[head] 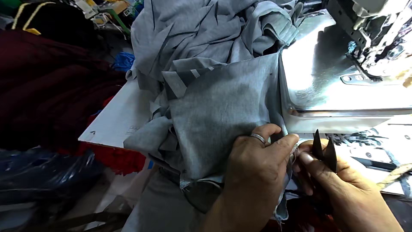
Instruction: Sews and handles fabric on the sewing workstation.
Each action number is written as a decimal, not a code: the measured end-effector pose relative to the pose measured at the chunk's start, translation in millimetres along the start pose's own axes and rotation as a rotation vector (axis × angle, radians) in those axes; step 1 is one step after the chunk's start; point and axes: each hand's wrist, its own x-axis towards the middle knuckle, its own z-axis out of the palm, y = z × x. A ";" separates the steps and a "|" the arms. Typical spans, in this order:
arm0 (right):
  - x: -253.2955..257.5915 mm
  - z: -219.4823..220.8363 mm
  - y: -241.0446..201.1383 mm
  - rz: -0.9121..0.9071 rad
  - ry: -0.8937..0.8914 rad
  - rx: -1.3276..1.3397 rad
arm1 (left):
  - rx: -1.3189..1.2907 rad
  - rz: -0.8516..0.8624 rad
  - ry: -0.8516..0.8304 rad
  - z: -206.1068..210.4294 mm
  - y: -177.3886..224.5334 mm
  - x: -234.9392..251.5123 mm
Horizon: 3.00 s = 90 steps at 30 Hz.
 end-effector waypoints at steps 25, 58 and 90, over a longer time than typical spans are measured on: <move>-3.2 -5.3 7.2 -0.112 -0.075 -0.085 | 0.327 0.158 -0.050 20.5 -5.8 0.8; -3.4 -3.2 -4.7 0.087 -0.391 0.004 | -0.946 -0.280 0.018 -9.6 -23.9 -23.5; -1.7 -10.7 -17.4 0.001 -0.194 0.033 | -0.961 -0.228 -0.006 -7.4 -29.4 -23.6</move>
